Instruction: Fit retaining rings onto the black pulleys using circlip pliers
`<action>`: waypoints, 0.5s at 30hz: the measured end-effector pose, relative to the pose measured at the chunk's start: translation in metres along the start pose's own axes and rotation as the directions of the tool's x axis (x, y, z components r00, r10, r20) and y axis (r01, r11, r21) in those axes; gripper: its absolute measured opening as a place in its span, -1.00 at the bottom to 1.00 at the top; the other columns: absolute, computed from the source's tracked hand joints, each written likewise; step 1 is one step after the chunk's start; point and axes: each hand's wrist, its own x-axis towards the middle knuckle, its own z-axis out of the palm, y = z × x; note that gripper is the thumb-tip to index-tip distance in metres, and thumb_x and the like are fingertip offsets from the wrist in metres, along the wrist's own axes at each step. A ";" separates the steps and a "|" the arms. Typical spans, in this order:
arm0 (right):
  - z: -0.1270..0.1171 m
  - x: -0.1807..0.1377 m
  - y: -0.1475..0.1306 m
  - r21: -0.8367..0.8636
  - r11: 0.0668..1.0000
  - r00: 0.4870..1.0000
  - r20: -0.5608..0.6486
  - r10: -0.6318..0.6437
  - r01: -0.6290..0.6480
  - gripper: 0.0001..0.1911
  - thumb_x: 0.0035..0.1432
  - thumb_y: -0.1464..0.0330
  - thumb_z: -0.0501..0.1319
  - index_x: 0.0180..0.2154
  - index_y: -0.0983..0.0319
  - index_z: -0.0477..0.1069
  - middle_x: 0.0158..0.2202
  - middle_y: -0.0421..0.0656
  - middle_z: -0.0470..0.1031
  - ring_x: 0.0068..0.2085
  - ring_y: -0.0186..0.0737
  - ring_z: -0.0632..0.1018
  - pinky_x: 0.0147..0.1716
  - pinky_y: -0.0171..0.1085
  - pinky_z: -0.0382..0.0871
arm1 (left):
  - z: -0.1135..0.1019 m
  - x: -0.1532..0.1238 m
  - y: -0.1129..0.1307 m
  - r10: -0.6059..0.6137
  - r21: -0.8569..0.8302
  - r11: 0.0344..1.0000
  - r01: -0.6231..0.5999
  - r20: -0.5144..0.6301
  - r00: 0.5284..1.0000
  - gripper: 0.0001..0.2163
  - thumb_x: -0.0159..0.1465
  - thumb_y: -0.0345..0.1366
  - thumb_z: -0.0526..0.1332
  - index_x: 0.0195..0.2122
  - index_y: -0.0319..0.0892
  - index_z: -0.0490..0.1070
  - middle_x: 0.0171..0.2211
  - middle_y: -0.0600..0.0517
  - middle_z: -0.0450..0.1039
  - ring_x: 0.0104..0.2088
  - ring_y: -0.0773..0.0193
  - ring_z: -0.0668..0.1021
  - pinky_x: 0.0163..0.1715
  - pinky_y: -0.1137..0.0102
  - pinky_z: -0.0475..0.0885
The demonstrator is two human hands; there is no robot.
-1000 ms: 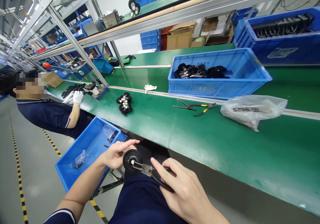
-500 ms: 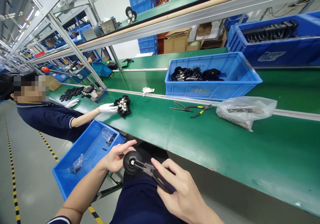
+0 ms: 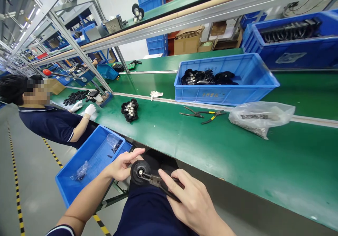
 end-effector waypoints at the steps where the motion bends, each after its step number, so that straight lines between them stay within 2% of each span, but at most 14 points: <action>1: -0.001 -0.001 0.001 -0.016 1.000 1.000 0.000 -0.007 0.007 -0.44 0.34 0.55 0.13 0.32 0.18 0.40 -0.21 -0.10 0.47 -0.32 -0.29 0.52 -0.37 -0.31 0.41 | 0.000 0.001 0.000 -0.006 -0.003 1.000 0.006 0.005 1.000 -0.37 0.49 -0.35 0.21 0.56 -0.10 0.09 -0.36 0.05 0.66 -0.20 0.22 0.71 0.30 0.09 0.39; 6: 0.007 -0.008 0.012 -0.007 1.000 0.999 0.048 0.008 -0.007 -0.36 0.31 0.56 0.14 0.37 0.14 0.36 -0.20 -0.10 0.47 -0.34 -0.26 0.52 -0.37 -0.27 0.43 | 0.005 0.001 -0.006 -0.010 -0.017 1.000 0.010 0.007 1.000 -0.37 0.48 -0.37 0.20 0.55 -0.03 0.11 -0.40 0.10 0.62 -0.26 0.24 0.67 0.31 0.08 0.36; 7: 0.011 -0.011 0.015 0.015 0.999 0.997 0.067 0.030 -0.032 -0.32 0.28 0.57 0.13 0.39 0.12 0.34 -0.20 -0.10 0.47 -0.34 -0.26 0.53 -0.37 -0.27 0.44 | 0.007 0.000 -0.010 -0.044 -0.022 0.999 0.044 0.005 0.999 -0.38 0.48 -0.35 0.20 0.55 -0.03 0.12 -0.41 0.11 0.60 -0.28 0.25 0.65 0.29 0.09 0.37; 9: 0.023 -0.020 0.022 0.094 0.990 0.989 0.114 0.099 -0.110 -0.23 0.21 0.58 0.13 0.42 0.08 0.30 -0.20 -0.13 0.48 -0.33 -0.27 0.54 -0.37 -0.29 0.47 | 0.012 -0.004 -0.020 -0.198 -0.077 0.977 0.199 0.012 0.980 -0.38 0.47 -0.25 0.27 0.52 -0.07 0.18 -0.43 0.11 0.55 -0.32 0.28 0.60 0.16 0.16 0.45; 10: 0.030 -0.025 0.026 0.155 0.974 0.980 0.138 0.144 -0.165 -0.19 0.17 0.57 0.14 0.43 0.06 0.29 -0.21 -0.15 0.48 -0.32 -0.29 0.56 -0.36 -0.32 0.48 | 0.016 -0.006 -0.026 -0.308 -0.140 0.941 0.308 0.024 0.951 -0.34 0.44 -0.19 0.33 0.52 -0.10 0.19 -0.41 0.09 0.55 -0.34 0.29 0.58 0.06 0.23 0.48; 12: 0.047 -0.039 0.036 0.279 0.919 0.957 0.168 0.238 -0.278 -0.19 0.16 0.55 0.17 0.42 0.05 0.31 -0.19 -0.16 0.50 -0.28 -0.31 0.59 -0.30 -0.35 0.54 | 0.026 -0.010 -0.042 -0.520 -0.315 0.800 0.510 0.057 0.852 -0.16 0.33 -0.08 0.46 0.54 -0.13 0.13 -0.33 0.03 0.58 -0.32 0.28 0.59 -0.13 0.34 0.48; 14: 0.063 -0.053 0.049 0.364 0.875 0.947 0.103 0.303 -0.319 -0.26 0.18 0.50 0.22 0.39 0.08 0.36 -0.30 -0.19 0.50 -0.29 -0.28 0.62 -0.25 -0.34 0.59 | 0.036 -0.008 -0.062 -0.658 -0.493 0.646 0.583 0.029 0.752 0.01 0.20 -0.02 0.56 0.56 -0.12 0.06 -0.28 -0.01 0.62 -0.29 0.22 0.62 -0.22 0.38 0.44; 15: 0.070 -0.058 0.056 0.363 0.846 0.919 0.098 0.383 -0.391 -0.30 0.22 0.46 0.25 0.38 0.07 0.37 -0.25 -0.16 0.55 -0.21 -0.22 0.66 -0.21 -0.31 0.61 | 0.041 -0.004 -0.073 -0.713 -0.579 0.576 0.577 -0.010 0.701 0.04 0.15 0.00 0.59 0.55 -0.11 0.07 -0.26 -0.04 0.64 -0.26 0.18 0.65 -0.22 0.37 0.45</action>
